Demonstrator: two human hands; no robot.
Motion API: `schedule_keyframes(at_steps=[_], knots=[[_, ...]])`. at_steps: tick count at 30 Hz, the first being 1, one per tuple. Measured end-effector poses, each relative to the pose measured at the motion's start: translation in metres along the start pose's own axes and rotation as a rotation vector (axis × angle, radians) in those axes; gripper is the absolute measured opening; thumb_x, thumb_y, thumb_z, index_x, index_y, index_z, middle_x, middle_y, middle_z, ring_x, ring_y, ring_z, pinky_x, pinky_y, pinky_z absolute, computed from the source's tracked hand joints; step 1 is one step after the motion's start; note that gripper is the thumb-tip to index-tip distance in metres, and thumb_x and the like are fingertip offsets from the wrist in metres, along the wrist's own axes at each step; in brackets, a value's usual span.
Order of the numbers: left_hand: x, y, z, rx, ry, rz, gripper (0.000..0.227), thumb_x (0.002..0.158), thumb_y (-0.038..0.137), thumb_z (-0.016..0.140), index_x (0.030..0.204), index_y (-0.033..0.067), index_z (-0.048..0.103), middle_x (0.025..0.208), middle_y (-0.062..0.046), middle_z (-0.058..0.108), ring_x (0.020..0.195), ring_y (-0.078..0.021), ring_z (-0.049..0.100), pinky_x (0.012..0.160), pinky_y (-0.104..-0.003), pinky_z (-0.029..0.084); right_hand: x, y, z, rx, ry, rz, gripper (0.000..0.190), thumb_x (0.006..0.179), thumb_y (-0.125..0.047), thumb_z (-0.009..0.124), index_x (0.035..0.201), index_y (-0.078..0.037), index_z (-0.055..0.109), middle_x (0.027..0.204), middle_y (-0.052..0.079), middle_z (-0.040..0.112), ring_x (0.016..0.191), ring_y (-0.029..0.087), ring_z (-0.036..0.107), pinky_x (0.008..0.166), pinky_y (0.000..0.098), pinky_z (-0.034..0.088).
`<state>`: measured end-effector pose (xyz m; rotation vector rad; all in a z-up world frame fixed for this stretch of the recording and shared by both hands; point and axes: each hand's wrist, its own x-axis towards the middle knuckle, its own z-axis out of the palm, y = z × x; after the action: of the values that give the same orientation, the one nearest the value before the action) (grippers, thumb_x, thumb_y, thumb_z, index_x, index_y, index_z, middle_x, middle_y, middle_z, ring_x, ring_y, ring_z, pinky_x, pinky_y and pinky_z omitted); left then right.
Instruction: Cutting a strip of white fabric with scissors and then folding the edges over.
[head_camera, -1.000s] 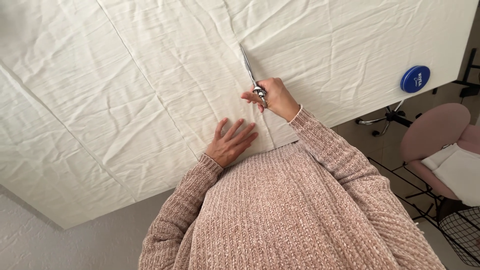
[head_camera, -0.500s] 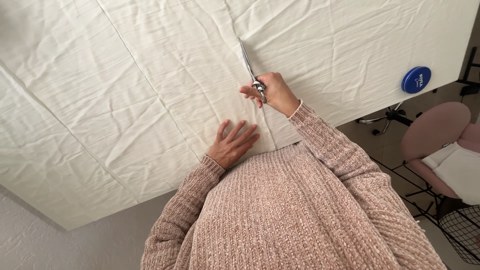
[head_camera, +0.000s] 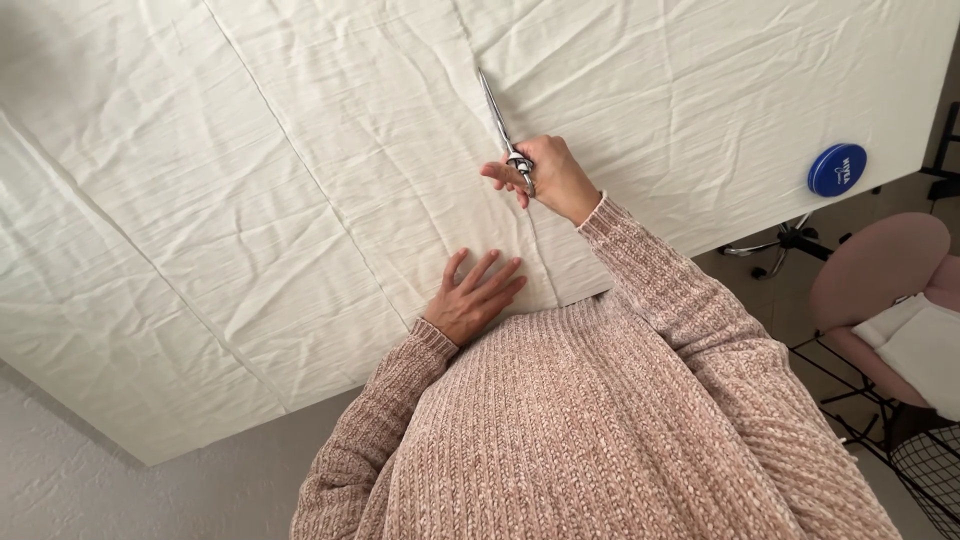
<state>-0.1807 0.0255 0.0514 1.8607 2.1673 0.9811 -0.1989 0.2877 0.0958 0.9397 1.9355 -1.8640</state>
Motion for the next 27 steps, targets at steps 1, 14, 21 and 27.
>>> schedule_keyframes(at_steps=[1,14,21,27], knots=[[0.001,0.002,-0.002,-0.009,-0.005,-0.002,0.030,0.100,0.028,0.059,0.130,0.0255,0.063,0.150,0.000,0.055,0.138,-0.0255,0.051,0.117,-0.059,0.027,-0.001,0.003,-0.001,0.002,0.002,0.013,0.033,0.089,-0.032,0.081,0.076,-0.002,0.074,0.056,0.007,0.060,0.040,0.012,0.060,0.040,0.0240,0.051],[-0.003,-0.001,0.000,0.007,-0.044,0.014,0.027,0.100,0.029,0.060,0.127,0.0263,0.063,0.152,0.001,0.053,0.141,-0.0246,0.048,0.117,-0.060,0.026,0.017,-0.013,-0.003,-0.020,0.007,-0.025,0.036,0.090,-0.034,0.080,0.074,-0.003,0.074,0.055,0.008,0.061,0.040,0.013,0.061,0.041,0.0245,0.051],[0.005,0.000,-0.012,0.009,-0.056,-0.002,0.029,0.101,0.028,0.060,0.130,0.0275,0.062,0.152,0.003,0.053,0.141,-0.0232,0.048,0.117,-0.059,0.027,0.024,-0.020,-0.006,-0.051,0.003,-0.029,0.038,0.090,-0.037,0.080,0.073,-0.004,0.074,0.055,0.007,0.061,0.042,0.013,0.062,0.042,0.0243,0.052],[0.001,0.000,-0.005,0.014,-0.059,0.010,0.030,0.101,0.030,0.060,0.131,0.0282,0.062,0.152,0.002,0.053,0.141,-0.0233,0.047,0.117,-0.060,0.026,0.035,-0.022,-0.007,-0.055,-0.005,-0.053,0.039,0.088,-0.041,0.082,0.073,-0.006,0.074,0.054,0.007,0.061,0.043,0.014,0.064,0.044,0.0249,0.053]])
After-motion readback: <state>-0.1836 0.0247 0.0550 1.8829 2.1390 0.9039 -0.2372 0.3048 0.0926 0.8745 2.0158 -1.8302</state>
